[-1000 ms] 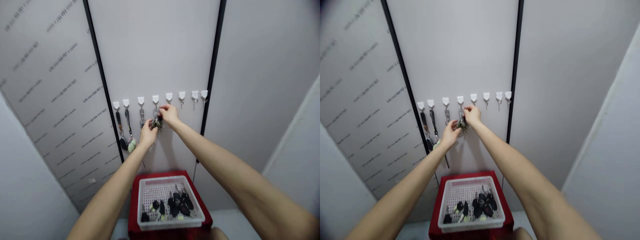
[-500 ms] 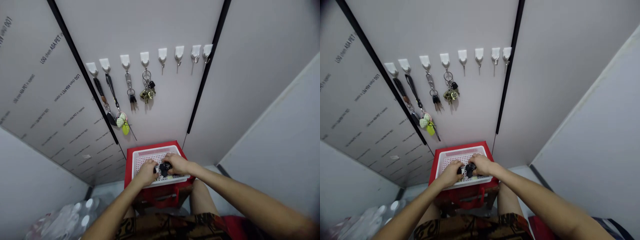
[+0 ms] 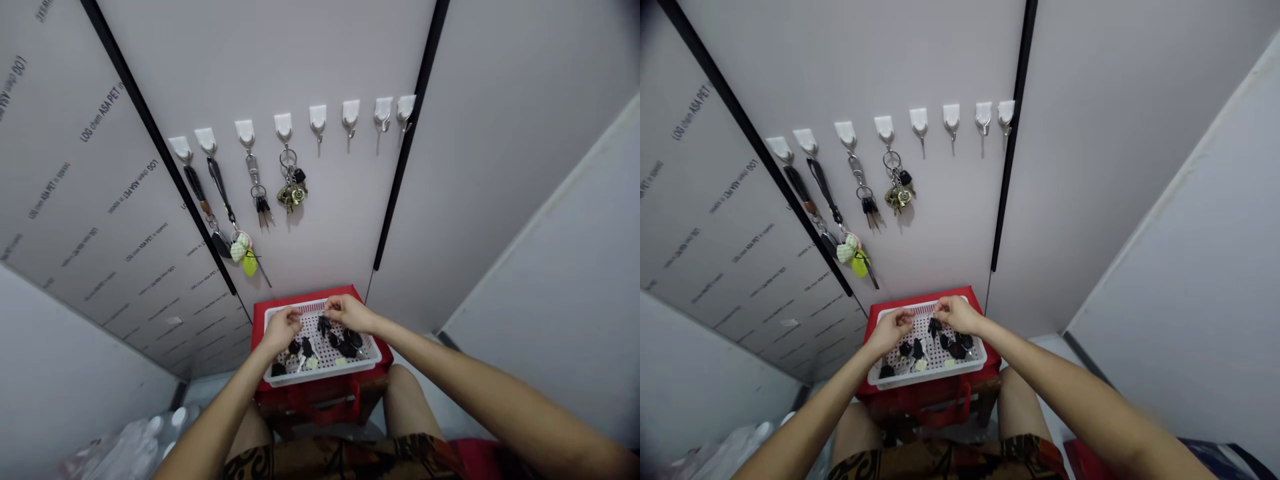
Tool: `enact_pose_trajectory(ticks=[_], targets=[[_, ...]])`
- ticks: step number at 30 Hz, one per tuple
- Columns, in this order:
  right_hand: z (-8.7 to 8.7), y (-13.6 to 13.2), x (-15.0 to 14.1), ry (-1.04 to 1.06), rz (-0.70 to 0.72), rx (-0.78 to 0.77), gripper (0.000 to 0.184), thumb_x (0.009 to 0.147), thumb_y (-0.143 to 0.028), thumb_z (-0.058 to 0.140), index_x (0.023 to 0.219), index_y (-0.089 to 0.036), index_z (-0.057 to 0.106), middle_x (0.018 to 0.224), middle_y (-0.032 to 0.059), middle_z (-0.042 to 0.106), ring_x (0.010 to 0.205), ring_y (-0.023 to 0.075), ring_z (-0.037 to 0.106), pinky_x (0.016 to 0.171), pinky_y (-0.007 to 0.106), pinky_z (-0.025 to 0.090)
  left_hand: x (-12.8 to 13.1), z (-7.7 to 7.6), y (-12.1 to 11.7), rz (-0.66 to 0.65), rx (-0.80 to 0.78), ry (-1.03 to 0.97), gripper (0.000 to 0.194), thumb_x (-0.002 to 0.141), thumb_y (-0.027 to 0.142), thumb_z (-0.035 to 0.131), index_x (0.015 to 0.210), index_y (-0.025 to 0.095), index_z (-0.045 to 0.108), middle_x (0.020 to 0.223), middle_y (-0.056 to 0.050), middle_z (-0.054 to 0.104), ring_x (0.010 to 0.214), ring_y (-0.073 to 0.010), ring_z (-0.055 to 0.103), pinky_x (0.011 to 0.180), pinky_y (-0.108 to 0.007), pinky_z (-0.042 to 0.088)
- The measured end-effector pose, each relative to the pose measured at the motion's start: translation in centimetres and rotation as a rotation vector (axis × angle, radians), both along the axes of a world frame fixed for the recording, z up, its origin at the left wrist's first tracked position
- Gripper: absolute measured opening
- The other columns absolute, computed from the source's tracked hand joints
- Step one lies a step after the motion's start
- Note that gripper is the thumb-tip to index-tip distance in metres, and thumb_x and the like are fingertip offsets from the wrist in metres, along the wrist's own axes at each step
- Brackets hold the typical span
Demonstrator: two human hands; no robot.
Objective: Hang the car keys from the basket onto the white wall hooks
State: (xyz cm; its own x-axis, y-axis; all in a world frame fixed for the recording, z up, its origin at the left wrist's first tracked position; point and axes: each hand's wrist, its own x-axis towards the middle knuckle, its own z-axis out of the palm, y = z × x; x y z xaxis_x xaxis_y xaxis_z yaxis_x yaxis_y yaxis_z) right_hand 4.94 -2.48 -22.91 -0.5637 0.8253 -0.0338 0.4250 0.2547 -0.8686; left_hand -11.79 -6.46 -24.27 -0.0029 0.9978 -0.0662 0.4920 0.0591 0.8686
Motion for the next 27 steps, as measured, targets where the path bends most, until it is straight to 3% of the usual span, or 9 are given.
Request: enact_pose_trajectory(ticks=[3, 6, 9, 12, 17, 20, 23, 27], targets=[[0.9, -0.1, -0.5, 0.087, -0.005, -0.064, 0.011, 0.063, -0.024, 0.046, 0.062, -0.013, 0.045, 0.045, -0.0055, 0.043, 0.039, 0.0042, 0.038, 0.04, 0.016, 0.029, 0.9, 1.0, -0.1, -0.082, 0.077, -0.111, 0.032, 0.056, 0.013, 0.053, 0.088, 0.012, 0.05, 0.089, -0.006, 0.055, 0.077, -0.0115, 0.049, 0.07, -0.023, 0.038], [2.3, 0.0, -1.0, 0.156, -0.042, -0.049, 0.014, 0.061, -0.027, 0.048, 0.062, -0.013, 0.047, 0.045, -0.0051, 0.044, 0.041, 0.0045, 0.04, 0.041, 0.017, 0.031, 2.2, 1.6, -0.1, -0.194, 0.132, -0.223, 0.03, 0.061, 0.018, 0.05, 0.09, 0.012, 0.05, 0.091, -0.006, 0.056, 0.083, -0.0128, 0.049, 0.076, -0.026, 0.036], [4.7, 0.5, -1.1, 0.22, -0.091, -0.018, 0.015, 0.058, -0.028, 0.05, 0.059, -0.013, 0.047, 0.045, -0.0048, 0.044, 0.042, 0.0045, 0.04, 0.043, 0.018, 0.034, 3.3, 3.2, 0.6, -0.175, 0.157, -0.327, 0.025, 0.066, 0.02, 0.045, 0.088, 0.011, 0.051, 0.088, -0.005, 0.057, 0.081, -0.0128, 0.05, 0.075, -0.027, 0.037], [8.4, 1.6, -0.9, 0.325, -0.154, 0.025, 0.016, 0.057, -0.028, 0.051, 0.056, -0.013, 0.046, 0.047, -0.0046, 0.046, 0.042, 0.0047, 0.042, 0.045, 0.019, 0.037, 4.2, 6.8, 1.9, -0.103, 0.204, -0.422, 0.025, 0.066, 0.022, 0.044, 0.088, 0.011, 0.05, 0.089, -0.005, 0.057, 0.079, -0.0128, 0.051, 0.07, -0.024, 0.04], [16.2, 3.6, -0.8, 0.515, -0.315, 0.227, 0.013, 0.057, -0.025, 0.051, 0.054, -0.014, 0.045, 0.045, -0.0047, 0.044, 0.04, 0.0041, 0.04, 0.044, 0.019, 0.038, 5.6, 15.0, 4.2, 0.028, 0.371, -0.508, 0.03, 0.064, 0.022, 0.048, 0.092, 0.012, 0.046, 0.086, -0.006, 0.056, 0.068, -0.0093, 0.051, 0.056, -0.019, 0.04], [20.2, 4.5, -1.1, 0.607, -0.361, 0.299, 0.01, 0.059, -0.021, 0.051, 0.055, -0.014, 0.045, 0.046, -0.0039, 0.045, 0.04, 0.0046, 0.042, 0.044, 0.02, 0.04, 6.2, 19.0, 5.4, 0.064, 0.458, -0.538, 0.028, 0.065, 0.024, 0.046, 0.09, 0.012, 0.047, 0.079, -0.004, 0.055, 0.057, -0.0058, 0.048, 0.047, -0.015, 0.038], [23.0, 5.4, -1.5, 0.635, -0.418, 0.383, 0.009, 0.061, -0.018, 0.049, 0.055, -0.014, 0.044, 0.045, -0.0033, 0.044, 0.04, 0.005, 0.043, 0.044, 0.021, 0.041, 6.4, 21.5, 6.6, 0.081, 0.479, -0.589, 0.022, 0.067, 0.027, 0.043, 0.08, 0.011, 0.05, 0.069, -0.002, 0.052, 0.051, -0.0041, 0.045, 0.044, -0.015, 0.036], [25.0, 6.6, -2.0, 0.637, -0.542, 0.436, 0.009, 0.063, -0.016, 0.047, 0.054, -0.014, 0.044, 0.045, -0.0027, 0.044, 0.041, 0.0054, 0.043, 0.044, 0.021, 0.042, 6.2, 23.1, 7.8, 0.118, 0.465, -0.604, 0.022, 0.068, 0.03, 0.041, 0.063, 0.01, 0.049, 0.056, 0.001, 0.047, 0.045, -0.0041, 0.042, 0.046, -0.017, 0.037]])
